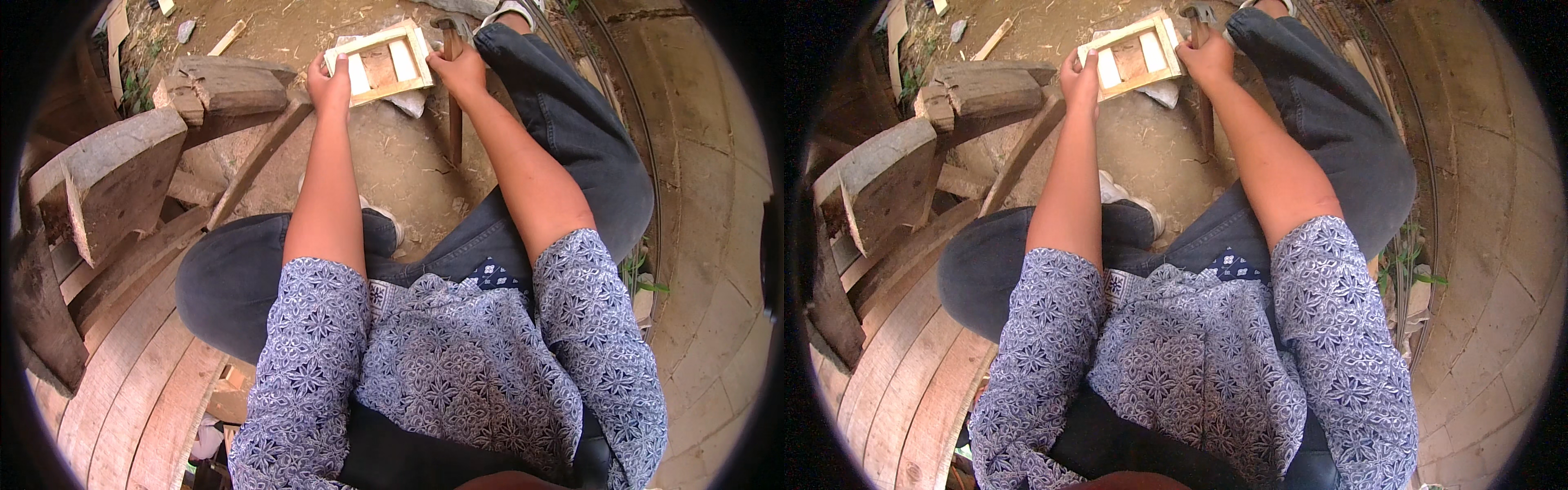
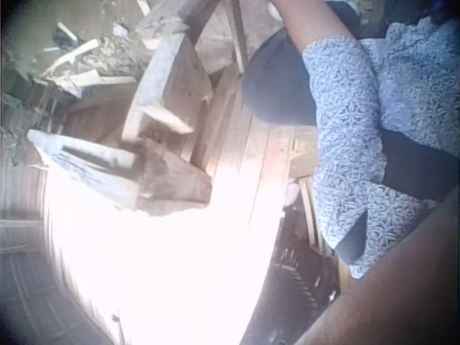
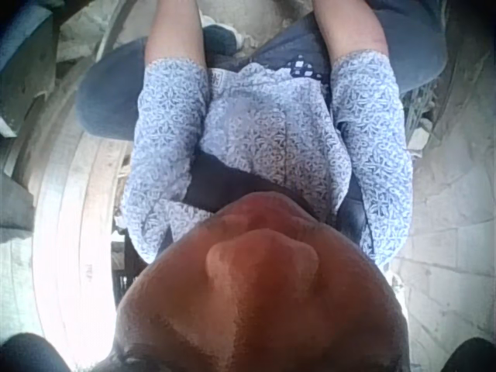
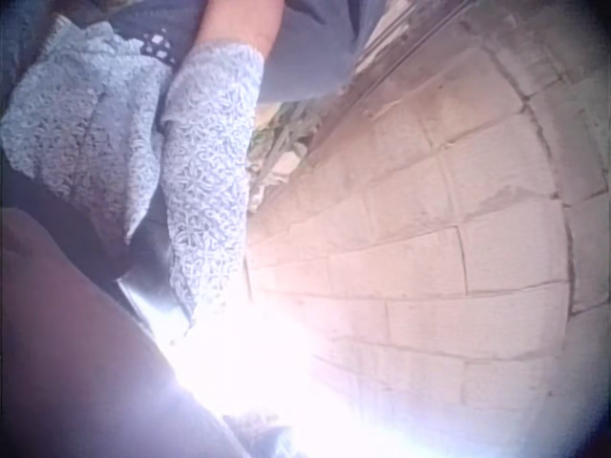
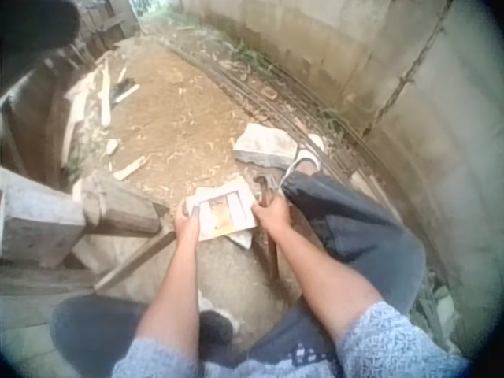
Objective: The person assembles a small wooden frame by fitting pieces together and tapping them with a hammer. They adjust the alignment of the frame and inspect the joints while sitting on the ground.
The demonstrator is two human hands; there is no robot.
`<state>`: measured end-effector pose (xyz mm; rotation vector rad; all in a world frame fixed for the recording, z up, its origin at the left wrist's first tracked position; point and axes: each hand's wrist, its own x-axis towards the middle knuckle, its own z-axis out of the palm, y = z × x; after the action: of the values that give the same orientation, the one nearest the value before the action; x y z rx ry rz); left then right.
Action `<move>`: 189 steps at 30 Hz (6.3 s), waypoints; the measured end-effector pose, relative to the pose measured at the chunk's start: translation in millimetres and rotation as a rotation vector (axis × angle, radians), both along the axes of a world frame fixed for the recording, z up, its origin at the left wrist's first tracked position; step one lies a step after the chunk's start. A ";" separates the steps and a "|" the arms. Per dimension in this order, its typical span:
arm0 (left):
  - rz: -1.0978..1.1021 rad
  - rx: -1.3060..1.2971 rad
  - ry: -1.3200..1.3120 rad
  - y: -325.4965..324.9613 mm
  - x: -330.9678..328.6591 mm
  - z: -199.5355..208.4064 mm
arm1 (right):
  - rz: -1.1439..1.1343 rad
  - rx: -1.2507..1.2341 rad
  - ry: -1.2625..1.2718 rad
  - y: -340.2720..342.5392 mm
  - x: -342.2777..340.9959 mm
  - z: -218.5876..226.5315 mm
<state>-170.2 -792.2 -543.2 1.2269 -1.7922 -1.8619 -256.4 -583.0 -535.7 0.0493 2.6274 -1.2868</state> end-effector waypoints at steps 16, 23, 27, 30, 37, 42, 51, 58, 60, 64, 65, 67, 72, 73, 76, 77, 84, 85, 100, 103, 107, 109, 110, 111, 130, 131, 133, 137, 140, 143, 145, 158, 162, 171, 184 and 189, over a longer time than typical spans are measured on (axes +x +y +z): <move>0.035 0.112 0.059 2.1 1.0 6.8 | -0.012 -0.042 -0.019 -1.5 -0.6 -5.0; 0.015 0.091 0.037 2.9 2.6 11.5 | -0.016 0.008 -0.024 -2.3 1.6 2.3; 0.010 0.093 0.055 -1.0 4.2 8.0 | -0.010 -0.002 -0.046 -5.4 1.2 8.2; 0.056 0.285 0.153 -1.9 0.3 12.6 | -0.006 0.090 0.016 0.0 -4.9 -3.9; 0.157 0.333 0.148 -7.4 6.2 15.6 | -0.014 0.010 -0.093 -2.4 -0.8 7.2; 0.176 0.314 0.196 -2.5 9.3 10.6 | -0.007 0.086 -0.030 -6.1 1.1 12.3; 0.213 0.337 0.203 7.4 3.6 10.8 | -0.009 0.020 -0.035 0.1 -1.7 0.2; 0.214 0.321 0.191 9.6 3.5 15.8 | -0.016 0.006 -0.044 -0.5 -0.7 6.9; 0.244 0.335 0.209 12.6 3.2 18.2 | -0.013 0.043 -0.040 -0.8 -0.4 7.3; 0.254 0.330 0.210 12.5 3.7 17.0 | -0.011 0.020 -0.031 -0.9 0.9 10.6; 0.244 0.316 0.206 12.6 3.4 17.0 | -0.012 0.009 -0.037 -0.2 0.4 9.7; 0.225 0.289 0.198 12.3 3.0 16.3 | -0.013 -0.007 -0.042 0.6 0.1 9.1; 0.187 0.253 0.204 8.3 6.8 13.0 | -0.010 -0.014 -0.036 -4.8 3.6 17.2; 0.176 0.257 0.214 9.4 5.2 14.1 | -0.015 -0.012 -0.036 -3.5 2.7 16.4; 0.161 0.241 0.188 11.7 4.0 16.0 | -0.026 -0.009 -0.031 -2.1 1.7 15.2; 0.163 0.228 0.179 11.5 4.2 15.4 | -0.028 -0.010 -0.024 -2.4 3.0 15.8; 0.145 0.173 0.144 14.1 4.5 15.9 | -0.034 -0.040 -0.038 -1.8 4.0 15.7; 0.146 0.170 0.132 14.1 5.2 17.6 | -0.026 -0.026 -0.034 -2.7 4.5 17.6; 0.166 0.194 0.178 14.9 1.7 17.5 | -0.011 -0.025 -0.022 -1.6 3.4 12.0; 0.158 0.201 0.189 12.7 0.4 16.5 | -0.008 -0.011 -0.013 -0.7 1.4 8.2; 0.145 0.195 0.169 11.9 0.6 19.6 | 0.002 0.006 0.008 -3.3 2.7 12.5; 0.122 0.212 0.161 11.9 0.9 22.1 | 0.006 0.014 0.015 -2.9 2.3 12.7; 0.120 0.207 0.155 12.6 0.2 23.3 | 0.008 0.014 0.016 -1.8 1.4 11.2; 0.118 0.202 0.150 13.5 -0.8 24.4 | 0.010 0.014 0.017 -0.6 0.6 9.7; 0.139 0.195 0.157 14.7 -1.0 23.1 | 0.013 0.034 -0.003 -1.2 -0.3 11.0; 0.139 0.195 0.155 15.3 -1.0 24.2 | 0.010 0.027 -0.004 -0.9 0.0 11.5; 0.141 0.192 0.151 15.4 -0.4 24.1 | 0.011 0.004 -0.007 -1.3 1.2 12.7; 0.191 0.123 0.127 12.1 -0.6 10.9 | -0.007 0.048 0.006 -3.6 0.7 12.9; 0.191 0.124 0.104 12.4 -2.2 6.9 | -0.042 0.009 -0.015 -3.8 -2.1 9.9; 0.151 0.167 0.111 8.3 0.9 6.6 | -0.014 0.004 -0.042 -9.7 2.5 23.0; 0.141 0.147 0.096 7.9 3.5 10.0 | 0.019 0.034 -0.058 -12.8 3.8 30.7; 0.076 -0.020 0.025 6.7 -0.1 -21.1 | 0.055 0.027 -0.068 -11.8 -0.2 23.0; 0.015 -0.159 -0.052 5.3 1.5 -28.6 | 0.029 -0.009 -0.085 -11.0 -1.3 14.1; -0.204 -0.945 -0.460 18.9 -7.1 42.7 | 0.021 -0.080 -0.136 -13.1 2.1 21.1; -1.104 -0.813 -0.158 -22.5 -81.2 31.5 | 0.031 0.011 -0.100 -16.5 2.2 10.0; -1.110 -0.807 -0.103 -17.5 -82.7 32.5 | 0.031 -0.060 -0.184 -17.8 1.5 14.1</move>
<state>-252.9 -809.8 -510.8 -0.0376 -3.1534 -1.0645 -254.9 -600.8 -521.5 0.1116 2.4249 -1.2855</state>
